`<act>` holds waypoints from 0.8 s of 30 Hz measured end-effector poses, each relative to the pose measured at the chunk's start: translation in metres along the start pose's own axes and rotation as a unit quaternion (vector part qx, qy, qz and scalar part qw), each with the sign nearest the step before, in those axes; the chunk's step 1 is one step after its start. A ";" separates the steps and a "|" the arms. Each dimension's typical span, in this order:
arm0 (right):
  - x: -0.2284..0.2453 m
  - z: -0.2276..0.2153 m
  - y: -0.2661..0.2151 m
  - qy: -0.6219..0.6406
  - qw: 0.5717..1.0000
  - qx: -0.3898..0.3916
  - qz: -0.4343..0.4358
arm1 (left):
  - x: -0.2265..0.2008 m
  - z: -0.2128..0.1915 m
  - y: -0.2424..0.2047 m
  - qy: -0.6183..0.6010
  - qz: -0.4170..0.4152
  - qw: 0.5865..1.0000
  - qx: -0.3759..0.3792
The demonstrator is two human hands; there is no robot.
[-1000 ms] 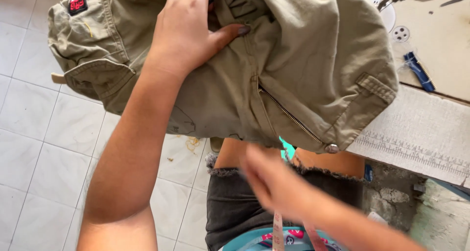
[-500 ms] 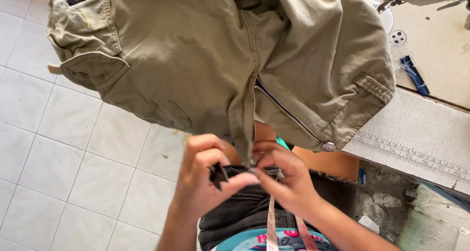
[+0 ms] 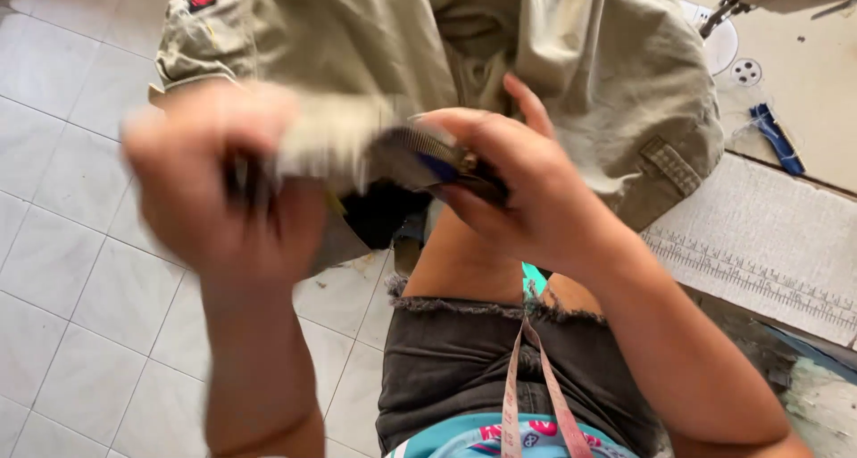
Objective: Trimming loose threads from a pair of cargo pants near the zipper area using thread snips.
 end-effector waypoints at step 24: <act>-0.039 -0.053 -0.049 -0.436 0.883 -0.105 0.142 | -0.027 0.118 0.014 0.008 -0.091 0.988 0.121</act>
Point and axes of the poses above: each hand's wrist, its own y-axis towards the middle knuckle, its own z-axis out of the palm, x = y × z, the point moved 9 cm from there along y, towards the middle knuckle, and after that the axes turned 2 degrees about -x, right-handed, at the moved point
